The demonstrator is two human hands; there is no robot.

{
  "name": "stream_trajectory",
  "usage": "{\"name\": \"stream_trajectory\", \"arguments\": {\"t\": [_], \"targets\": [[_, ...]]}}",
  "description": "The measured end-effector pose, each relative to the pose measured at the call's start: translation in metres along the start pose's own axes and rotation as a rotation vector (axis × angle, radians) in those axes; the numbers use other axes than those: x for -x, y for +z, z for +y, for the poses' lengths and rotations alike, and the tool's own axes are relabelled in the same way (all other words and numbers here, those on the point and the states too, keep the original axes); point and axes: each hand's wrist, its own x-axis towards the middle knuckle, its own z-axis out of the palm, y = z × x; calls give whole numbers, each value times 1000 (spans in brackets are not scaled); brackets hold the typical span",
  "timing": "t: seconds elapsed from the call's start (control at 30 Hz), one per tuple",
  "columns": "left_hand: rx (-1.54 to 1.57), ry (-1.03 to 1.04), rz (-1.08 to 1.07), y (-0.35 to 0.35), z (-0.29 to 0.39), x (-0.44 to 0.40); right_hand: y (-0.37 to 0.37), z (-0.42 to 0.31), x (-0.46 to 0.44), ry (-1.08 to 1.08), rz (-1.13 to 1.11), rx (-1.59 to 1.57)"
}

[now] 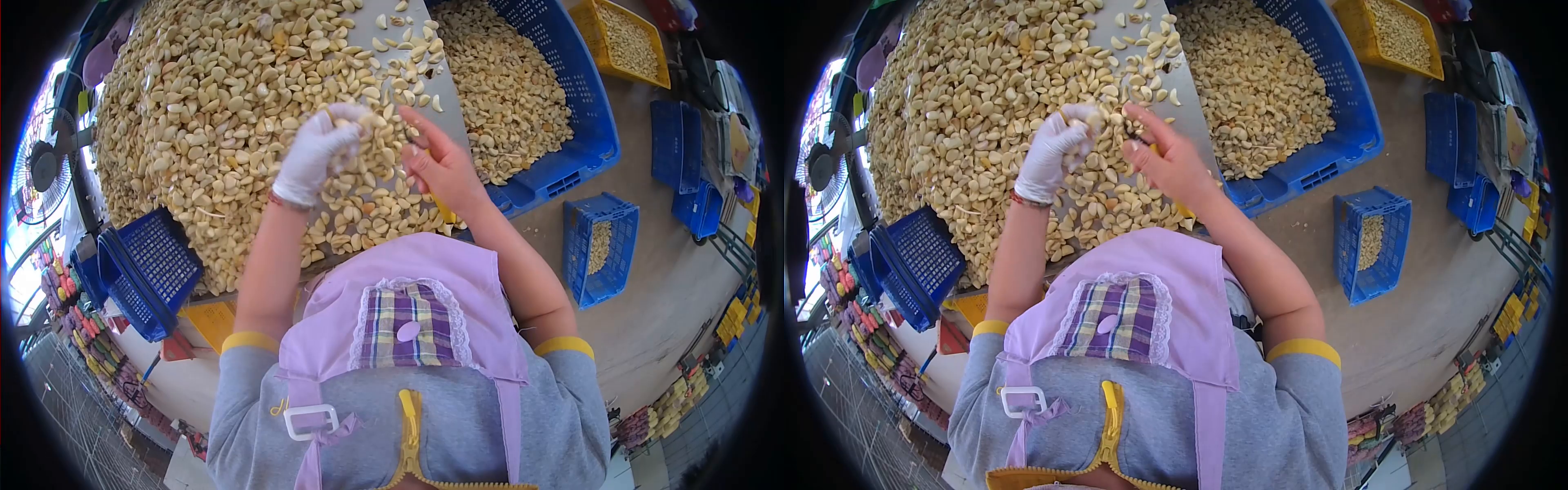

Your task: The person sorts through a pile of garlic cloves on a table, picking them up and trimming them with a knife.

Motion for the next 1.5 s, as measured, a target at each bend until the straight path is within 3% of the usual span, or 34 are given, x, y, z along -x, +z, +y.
{"name": "stream_trajectory", "arguments": {"t": [0.07,0.23,0.33,0.37,0.47,0.5,0.6,0.63,0.73,0.77,0.83,0.9,1.0,1.03,1.13,1.17,1.27,1.37,1.47,1.5], "targets": [[-5,-83,-39,8,-11,11,6,-4,3,-43,-79,87],[376,-99,-211,15,-40,28,4,-4,8,102,-205,148],[816,55,-532,17,-50,29,2,-5,9,115,-155,46],[807,94,-430,16,-46,29,-2,-5,8,119,-119,-1],[521,232,-148,4,-26,15,-19,-5,0,-11,66,-247],[28,119,77,-5,-17,9,-22,-8,-1,-44,123,-248],[-1209,378,112,-8,-18,-24,-26,-6,-2,-37,163,-283],[-1251,319,97,2,-11,-23,-25,-7,-1,-22,160,-256],[-1186,309,107,6,-14,-30,-19,-6,4,1,158,-193],[-1027,353,74,-1,-17,-32,-19,-6,4,1,152,-181],[-454,90,35,-20,-9,-23,-21,-4,6,-4,154,-189],[61,50,-149,-45,-8,-17,-25,-3,6,-11,163,-224],[-607,250,187,-17,-11,-5,-24,-3,1,28,195,-233],[-778,481,57,-12,-17,-2,-23,-2,0,27,184,-230],[-1664,523,-113,19,-19,13,-20,-1,-2,30,163,-212],[-1691,495,-64,19,-33,10,-19,-3,-2,35,162,-203],[-1549,427,-20,18,-34,8,-18,-5,-1,29,163,-182],[-664,334,-75,15,-44,4,-16,-7,5,43,141,-93],[-75,-97,-98,13,-35,15,-11,-6,10,31,69,25],[32,-75,-109,14,-36,19,-9,-5,12,23,39,63]]}}
